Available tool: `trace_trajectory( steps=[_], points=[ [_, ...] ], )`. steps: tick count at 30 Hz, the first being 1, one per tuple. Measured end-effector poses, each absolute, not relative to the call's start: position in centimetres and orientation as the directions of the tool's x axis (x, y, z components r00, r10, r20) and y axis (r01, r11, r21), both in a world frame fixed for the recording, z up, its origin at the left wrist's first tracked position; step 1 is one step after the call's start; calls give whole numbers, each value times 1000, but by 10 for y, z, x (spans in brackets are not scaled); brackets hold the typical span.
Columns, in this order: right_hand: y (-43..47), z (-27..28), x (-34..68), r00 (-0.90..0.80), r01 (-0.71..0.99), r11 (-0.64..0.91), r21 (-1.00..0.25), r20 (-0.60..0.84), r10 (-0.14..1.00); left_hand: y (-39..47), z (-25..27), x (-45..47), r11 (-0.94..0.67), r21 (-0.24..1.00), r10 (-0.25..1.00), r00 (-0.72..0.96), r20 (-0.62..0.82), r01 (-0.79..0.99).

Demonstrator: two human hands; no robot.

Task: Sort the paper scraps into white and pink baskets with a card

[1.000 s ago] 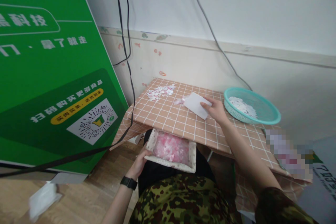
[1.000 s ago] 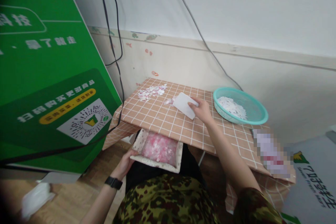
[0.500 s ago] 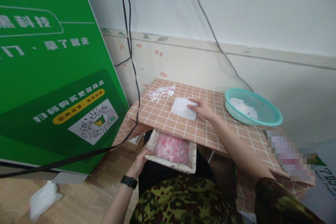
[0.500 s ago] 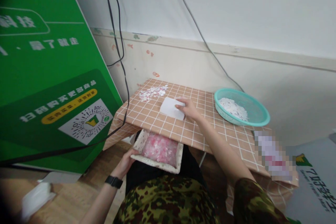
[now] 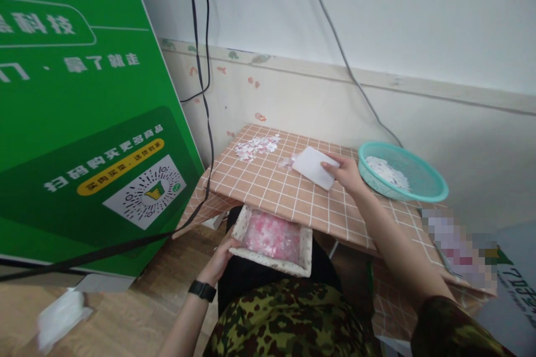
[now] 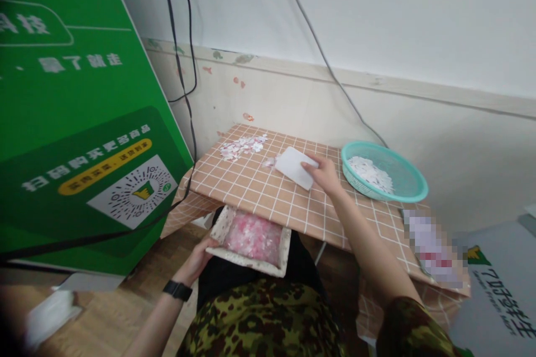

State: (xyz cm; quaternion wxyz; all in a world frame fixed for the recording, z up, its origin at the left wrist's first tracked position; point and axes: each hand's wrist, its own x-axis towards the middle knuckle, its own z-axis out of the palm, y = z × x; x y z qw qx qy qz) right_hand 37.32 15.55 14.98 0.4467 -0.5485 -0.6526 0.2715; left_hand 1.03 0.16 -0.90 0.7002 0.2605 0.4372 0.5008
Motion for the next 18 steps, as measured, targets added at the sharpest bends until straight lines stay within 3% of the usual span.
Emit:
trace_trajectory(
  steps=[3,8,13,18],
  points=[
    [175,141,387,58,557,249,-792,336,940,3,-7,12,331,820,943,126,-309,-466],
    [194,130,374,-26,571,302,-763,350,936,3,-1,14,347,812,937,126,-327,-469],
    [209,135,356,-97,517,280,-809,270,958,2,4,15,358,811,930,97,-355,-462],
    [206,143,354,-295,472,300,-829,172,940,1,10,17,357,814,930,90,-357,-458]
  ],
)
